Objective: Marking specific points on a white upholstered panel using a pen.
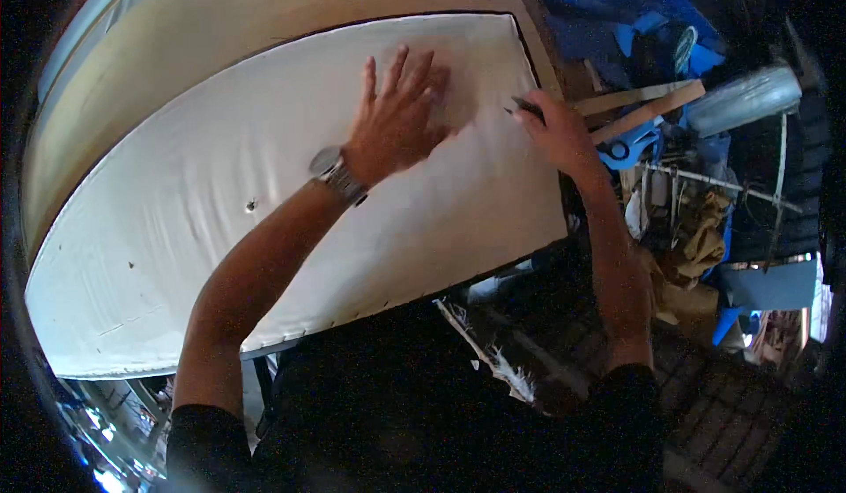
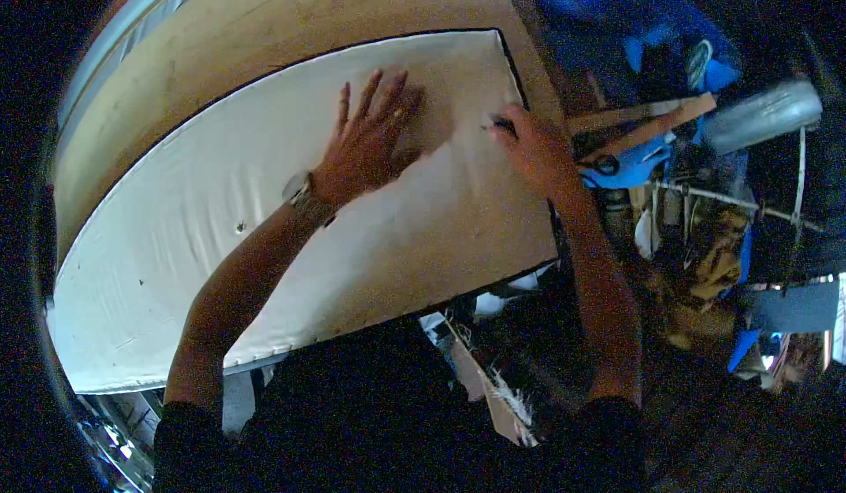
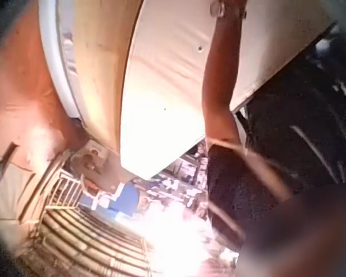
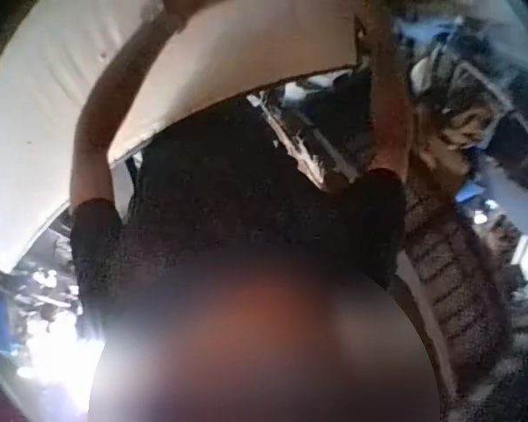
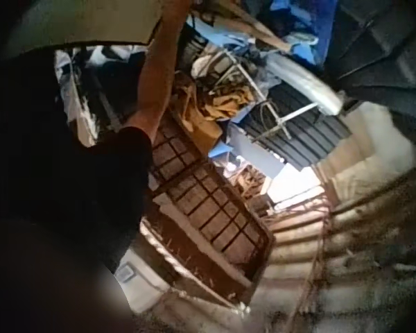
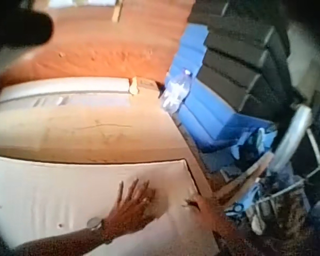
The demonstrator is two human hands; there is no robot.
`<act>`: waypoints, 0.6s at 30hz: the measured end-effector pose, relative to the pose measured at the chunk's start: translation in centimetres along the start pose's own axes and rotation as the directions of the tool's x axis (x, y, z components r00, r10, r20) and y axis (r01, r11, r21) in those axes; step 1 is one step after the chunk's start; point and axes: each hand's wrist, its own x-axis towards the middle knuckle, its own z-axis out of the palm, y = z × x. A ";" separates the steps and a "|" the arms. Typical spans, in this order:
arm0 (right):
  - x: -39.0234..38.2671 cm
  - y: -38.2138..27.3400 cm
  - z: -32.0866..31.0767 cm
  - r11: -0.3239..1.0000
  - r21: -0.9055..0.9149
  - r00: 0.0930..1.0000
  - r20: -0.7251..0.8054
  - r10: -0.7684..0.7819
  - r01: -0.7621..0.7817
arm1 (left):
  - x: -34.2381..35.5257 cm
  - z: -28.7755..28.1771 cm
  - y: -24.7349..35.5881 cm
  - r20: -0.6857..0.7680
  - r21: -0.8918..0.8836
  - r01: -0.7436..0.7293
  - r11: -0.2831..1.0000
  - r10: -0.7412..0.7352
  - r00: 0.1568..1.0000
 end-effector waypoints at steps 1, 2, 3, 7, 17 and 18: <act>1.6 0.1 -0.1 0.993 -0.076 0.994 -0.059 -0.094 0.089 | 1.3 1.2 0.1 -0.054 0.021 -0.006 1.000 0.007 0.999; 3.2 0.2 -0.2 0.992 -0.078 0.993 -0.054 -0.102 0.098 | 1.8 2.4 0.9 -0.115 0.001 0.010 1.000 -0.010 0.993; 4.9 0.2 -0.2 0.991 -0.057 0.991 -0.045 -0.125 0.122 | 2.4 3.5 1.8 -0.166 -0.019 0.025 0.999 -0.028 0.986; 8.5 -1.8 -1.5 0.977 -0.082 0.975 0.121 -0.185 0.196 | 1.9 3.2 3.5 -0.105 -0.064 0.051 0.997 -0.058 0.993; 11.2 -0.5 -0.9 0.933 -0.146 0.931 0.214 -0.295 0.329 | 2.4 1.0 3.5 0.015 -0.129 0.090 0.988 -0.089 0.996; 11.3 -1.0 -1.6 0.948 -0.152 0.941 0.237 -0.240 0.280 | 2.4 0.8 3.4 0.066 -0.120 0.063 0.991 -0.055 0.996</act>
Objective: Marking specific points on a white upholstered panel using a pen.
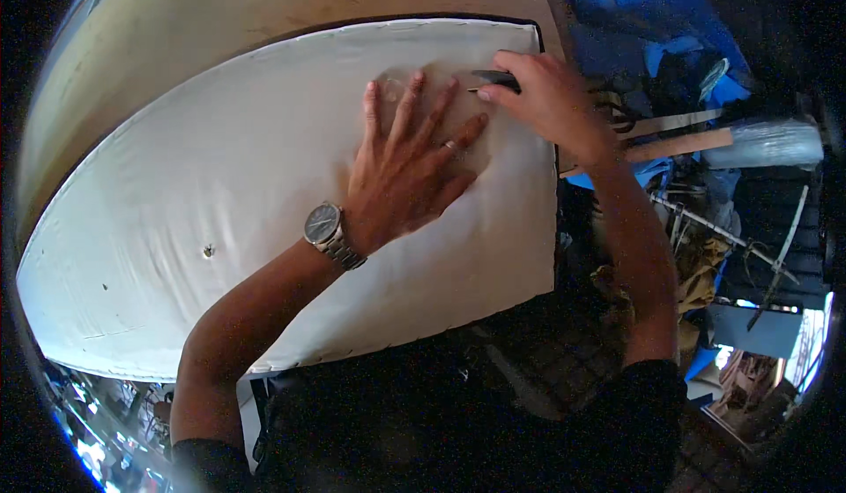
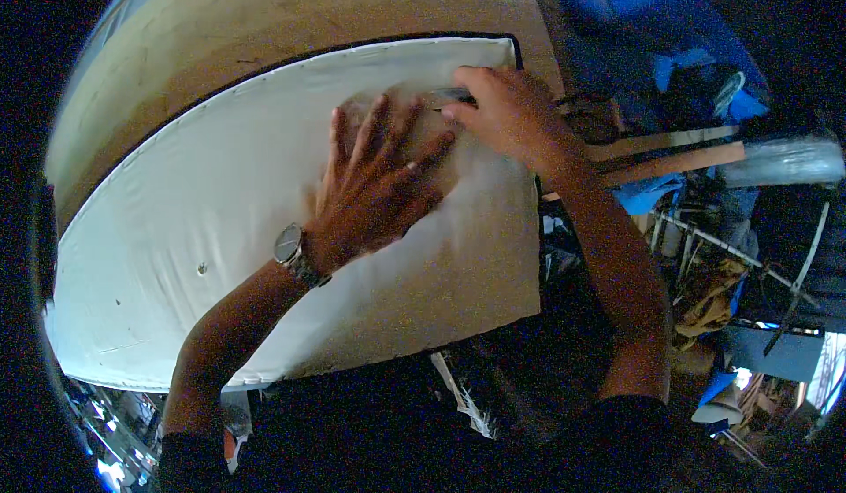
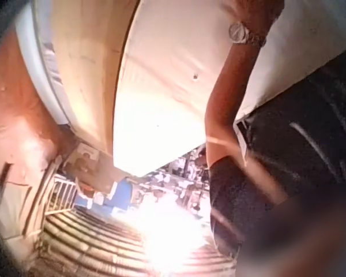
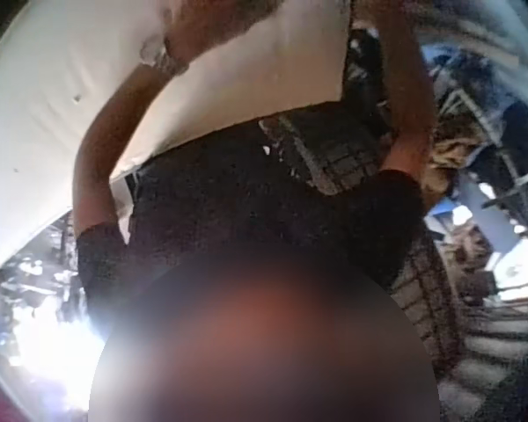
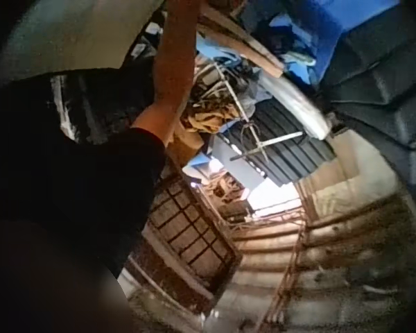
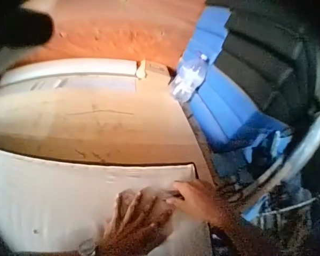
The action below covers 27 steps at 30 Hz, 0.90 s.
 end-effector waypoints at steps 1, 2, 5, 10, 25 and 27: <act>0.1 -0.1 -0.4 0.999 0.006 0.998 0.031 0.051 -0.051 | 0.0 -0.1 0.0 0.055 0.009 -0.028 1.000 0.028 0.998; 0.1 0.5 -0.1 0.999 0.006 0.998 0.036 0.052 -0.052 | 0.0 0.0 0.0 0.057 0.006 -0.025 1.000 0.025 0.998; -0.2 2.5 0.2 0.999 0.032 0.997 -0.072 0.018 -0.015 | 0.5 0.8 0.6 0.061 -0.046 -0.041 0.998 0.044 0.997; 0.0 3.6 -0.6 0.974 0.228 0.995 -0.097 0.019 0.004 | 2.6 2.9 4.3 -0.072 -0.212 -0.019 0.977 0.004 0.997; 2.0 3.6 2.5 0.977 0.213 0.992 -0.122 0.027 -0.001 | -1.5 -0.5 2.0 0.196 -0.225 -0.066 0.972 0.112 0.974; 1.7 2.9 1.6 0.984 0.179 0.991 -0.131 0.035 -0.011 | -1.1 -0.8 1.7 0.229 -0.167 -0.074 0.983 0.112 0.967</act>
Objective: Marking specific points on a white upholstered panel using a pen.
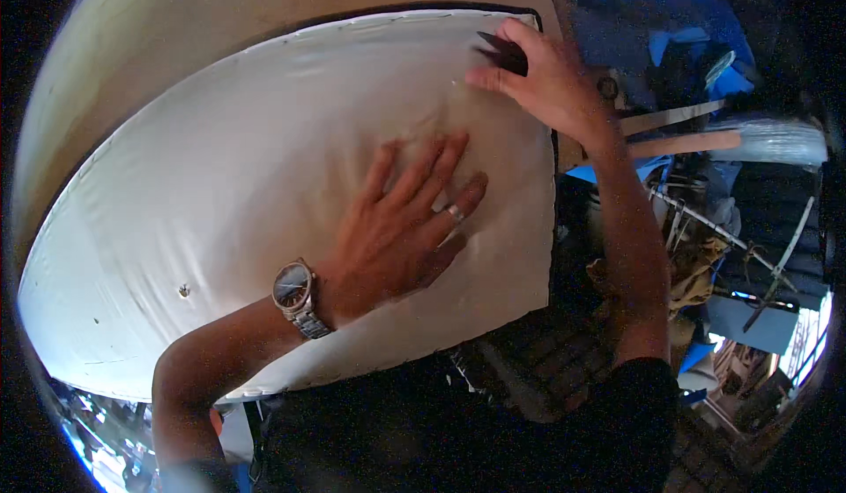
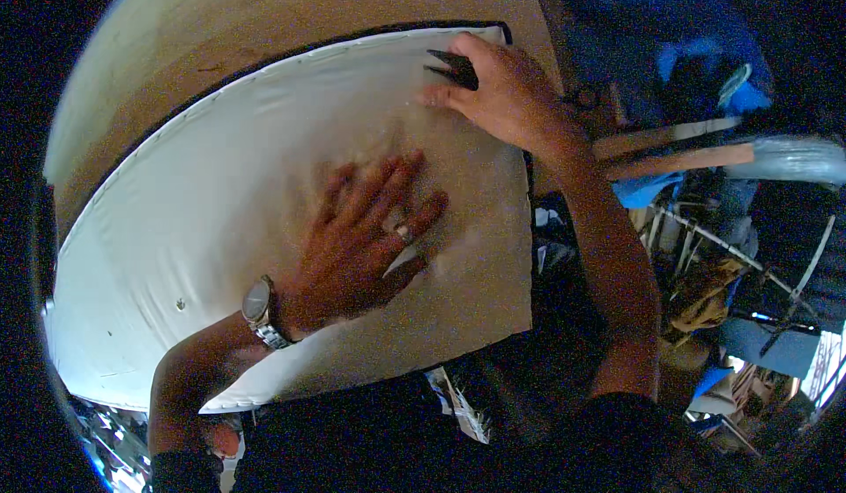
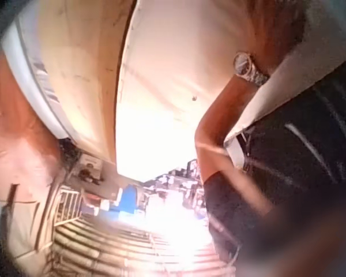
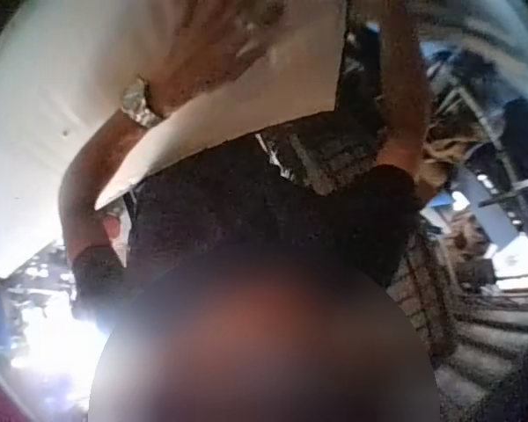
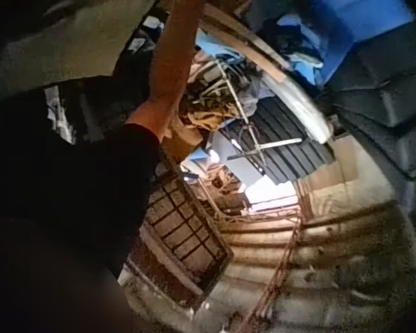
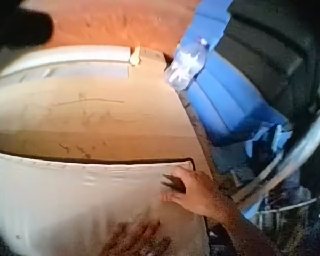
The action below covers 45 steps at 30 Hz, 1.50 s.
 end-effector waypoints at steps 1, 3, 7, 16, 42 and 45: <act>0.0 -0.4 -0.6 0.997 -0.018 0.993 0.080 0.082 -0.081 | 0.5 -0.3 0.0 0.009 -0.001 -0.002 1.000 0.002 1.000; -0.2 -0.3 -0.6 0.986 -0.034 0.973 0.160 0.168 -0.165 | 1.8 -0.5 0.1 -0.098 0.026 0.065 0.998 -0.063 0.993; -1.0 0.7 -0.5 0.987 -0.005 0.981 0.106 0.161 -0.162 | 3.6 0.2 -0.2 -0.140 0.060 0.080 0.995 -0.071 0.988; -6.1 3.9 -0.6 0.864 0.466 0.975 -0.014 0.223 -0.191 | 5.5 0.2 -1.0 -0.146 0.075 0.080 0.994 -0.068 0.987; -1.1 -1.2 -0.8 0.993 -0.059 0.978 0.177 0.107 -0.098 | 3.8 -0.6 -1.7 -0.054 0.094 0.088 0.992 -0.083 0.995; -1.3 -0.7 -0.8 0.997 -0.082 0.989 0.145 0.014 -0.002 | 3.6 -0.4 -1.7 -0.077 0.066 0.081 0.995 -0.076 0.994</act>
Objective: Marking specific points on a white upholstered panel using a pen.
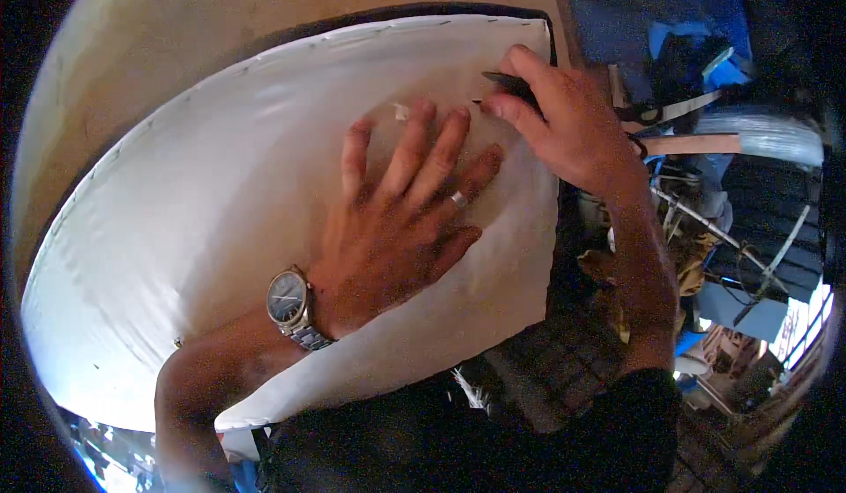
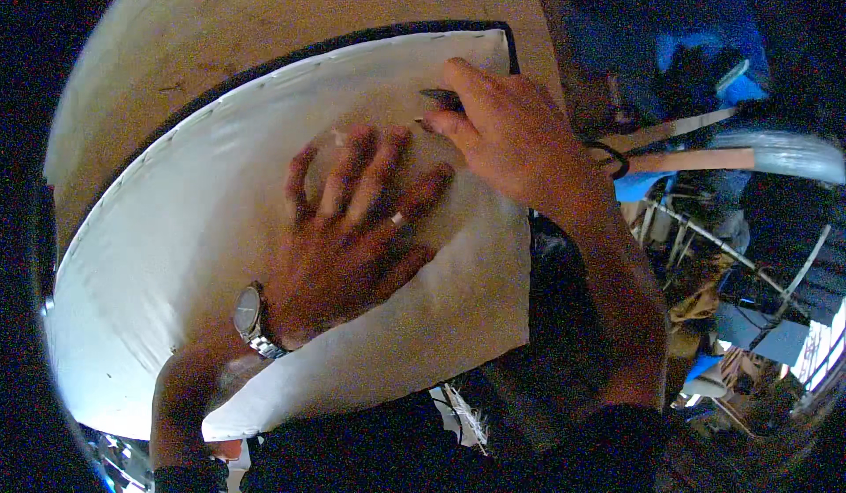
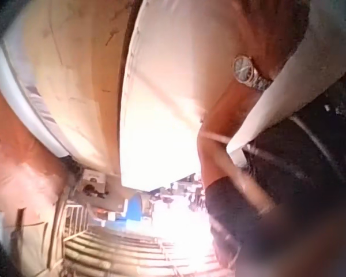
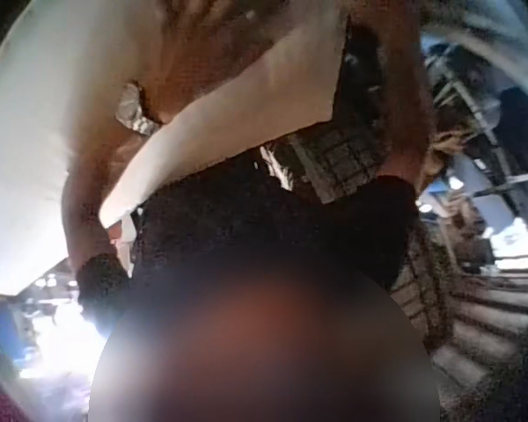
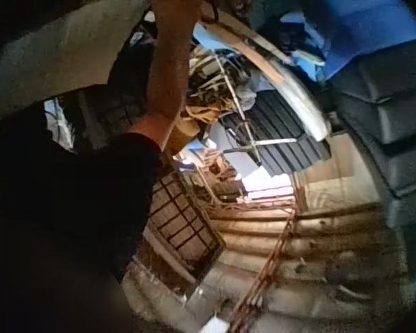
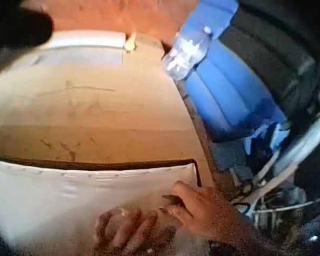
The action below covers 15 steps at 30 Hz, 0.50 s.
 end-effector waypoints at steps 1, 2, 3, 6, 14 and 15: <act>-0.1 -0.2 -0.3 1.000 -0.014 1.000 0.004 -0.001 0.001 | 0.0 0.0 0.0 -0.008 -0.009 0.000 1.000 0.000 1.000; -0.2 -0.5 -0.7 1.000 -0.027 1.000 0.007 -0.001 0.001 | 0.1 0.0 0.0 -0.024 -0.020 -0.014 1.000 0.013 1.000; -0.1 -1.1 -1.0 0.999 -0.033 1.000 0.011 -0.001 0.002 | 0.0 0.1 0.0 -0.035 -0.029 -0.024 0.999 0.023 0.999; 0.3 -3.0 -1.7 0.970 -0.232 0.990 0.107 0.093 -0.066 | -0.3 0.1 -0.1 -0.054 -0.035 -0.037 0.999 0.035 0.998; 2.2 -4.3 -2.4 0.801 -0.535 0.963 0.148 -0.223 0.268 | -0.8 0.3 -0.4 -0.108 -0.072 -0.058 0.996 0.050 0.993; 2.3 -4.6 -2.3 0.796 -0.542 0.963 0.151 -0.224 0.270 | -0.9 0.3 -0.5 -0.142 -0.071 -0.077 0.995 0.066 0.988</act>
